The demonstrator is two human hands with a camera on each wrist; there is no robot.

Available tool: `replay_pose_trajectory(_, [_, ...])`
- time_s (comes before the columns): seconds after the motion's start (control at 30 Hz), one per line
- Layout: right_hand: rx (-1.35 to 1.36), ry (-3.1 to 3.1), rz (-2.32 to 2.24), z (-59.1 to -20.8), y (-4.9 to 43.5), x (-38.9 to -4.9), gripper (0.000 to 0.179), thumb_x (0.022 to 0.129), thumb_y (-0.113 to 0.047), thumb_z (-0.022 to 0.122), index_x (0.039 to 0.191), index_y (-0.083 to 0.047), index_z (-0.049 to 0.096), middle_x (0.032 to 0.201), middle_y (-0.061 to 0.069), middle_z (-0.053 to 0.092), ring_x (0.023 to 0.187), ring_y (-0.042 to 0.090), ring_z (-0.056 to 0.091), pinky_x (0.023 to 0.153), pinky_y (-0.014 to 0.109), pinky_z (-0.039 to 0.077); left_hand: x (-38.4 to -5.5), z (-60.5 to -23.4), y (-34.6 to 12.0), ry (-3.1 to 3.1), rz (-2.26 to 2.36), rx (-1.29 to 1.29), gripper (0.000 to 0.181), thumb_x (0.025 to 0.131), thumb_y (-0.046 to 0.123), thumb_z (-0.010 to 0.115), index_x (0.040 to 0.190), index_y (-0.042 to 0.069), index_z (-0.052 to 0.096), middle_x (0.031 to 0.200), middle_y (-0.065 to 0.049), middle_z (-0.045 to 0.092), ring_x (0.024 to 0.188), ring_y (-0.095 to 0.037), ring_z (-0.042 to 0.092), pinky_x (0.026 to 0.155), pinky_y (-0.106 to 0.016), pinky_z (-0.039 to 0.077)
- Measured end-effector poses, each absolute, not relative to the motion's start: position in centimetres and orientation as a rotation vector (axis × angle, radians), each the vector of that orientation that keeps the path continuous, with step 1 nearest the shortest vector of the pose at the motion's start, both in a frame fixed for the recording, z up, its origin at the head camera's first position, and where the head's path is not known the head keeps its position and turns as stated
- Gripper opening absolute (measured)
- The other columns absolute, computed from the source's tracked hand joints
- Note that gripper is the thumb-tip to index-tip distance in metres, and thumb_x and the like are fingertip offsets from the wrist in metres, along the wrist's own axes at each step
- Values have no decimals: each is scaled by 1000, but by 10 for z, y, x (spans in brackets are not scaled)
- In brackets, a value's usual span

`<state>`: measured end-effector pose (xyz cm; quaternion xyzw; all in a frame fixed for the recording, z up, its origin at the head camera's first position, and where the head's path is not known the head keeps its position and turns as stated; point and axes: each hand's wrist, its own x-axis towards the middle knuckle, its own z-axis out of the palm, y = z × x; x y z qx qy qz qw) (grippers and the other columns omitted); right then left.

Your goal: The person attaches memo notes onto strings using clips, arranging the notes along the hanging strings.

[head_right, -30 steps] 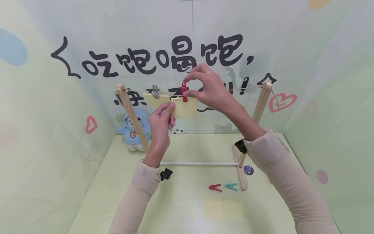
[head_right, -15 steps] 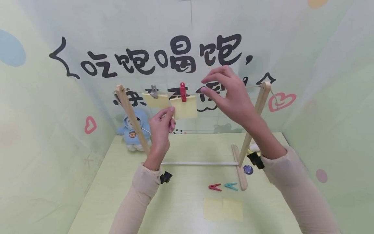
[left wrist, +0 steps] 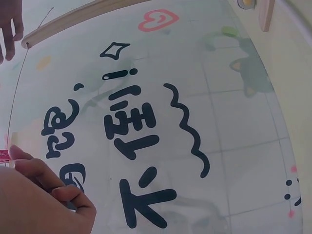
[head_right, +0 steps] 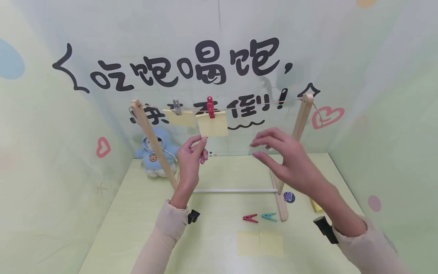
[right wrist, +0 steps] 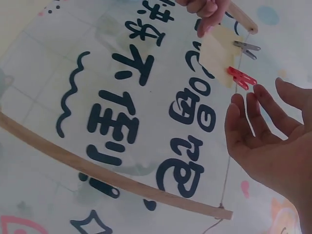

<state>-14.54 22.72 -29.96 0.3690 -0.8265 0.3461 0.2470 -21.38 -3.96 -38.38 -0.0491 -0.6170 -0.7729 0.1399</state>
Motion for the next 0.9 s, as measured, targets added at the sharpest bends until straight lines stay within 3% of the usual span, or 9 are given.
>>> replay_pose_trajectory(0.1, [1025,-2291,942,-322,234,-142,16,104,-16,78,117,-7,79,122,6,73,114,5,64,97,8,50,-214,-390,-41,-1812,-2209,-168,27,108,17,72,123,-5,73,58,6,61,52,-6,51,53,-17,41])
replay_pose_trajectory(0.17, [1038,-2333,958,-336,238,-139,17,101,-8,80,117,-9,79,121,4,72,115,6,64,95,9,51,-213,-394,-42,-1830,-2194,-179,26,109,17,71,123,-4,74,59,6,61,53,-7,52,53,-18,40])
replay_pose_trajectory(0.3, [1042,-2434,992,-361,242,-132,35,91,7,83,117,-16,77,120,-3,71,110,6,65,91,12,54,-209,-411,-43,-1912,-2159,-178,21,110,17,70,120,0,75,60,5,63,54,-10,53,56,-18,40])
replay_pose_trajectory(0.47, [1063,-2469,1052,-398,246,-125,36,90,9,83,113,-18,75,116,-3,70,103,7,67,84,15,57,-186,-474,-35,-2284,-2033,-152,18,106,9,71,122,1,75,80,-4,74,66,-8,61,63,-17,49])
replay_pose_trajectory(0.6, [1064,-2484,1105,-436,249,-121,30,90,7,83,110,-14,75,112,2,71,100,9,69,78,21,60,-149,-541,-20,-2694,-1824,-237,36,102,14,79,134,0,69,105,-10,76,80,-5,62,67,-21,54])
replay_pose_trajectory(0.7, [1018,-2548,1149,-465,251,-120,25,94,4,82,109,-14,75,111,3,70,101,10,68,76,26,60,-122,-577,-12,-2936,-1605,-355,54,96,24,88,139,2,65,113,-8,71,86,-6,59,69,-23,51])
replay_pose_trajectory(0.9, [924,-2582,1125,-542,262,-128,10,95,-5,83,102,-8,76,105,1,68,95,14,66,72,30,59,-90,-603,-6,-3068,-1108,-563,73,78,42,100,134,8,68,121,-5,57,105,-18,54,81,-26,52])
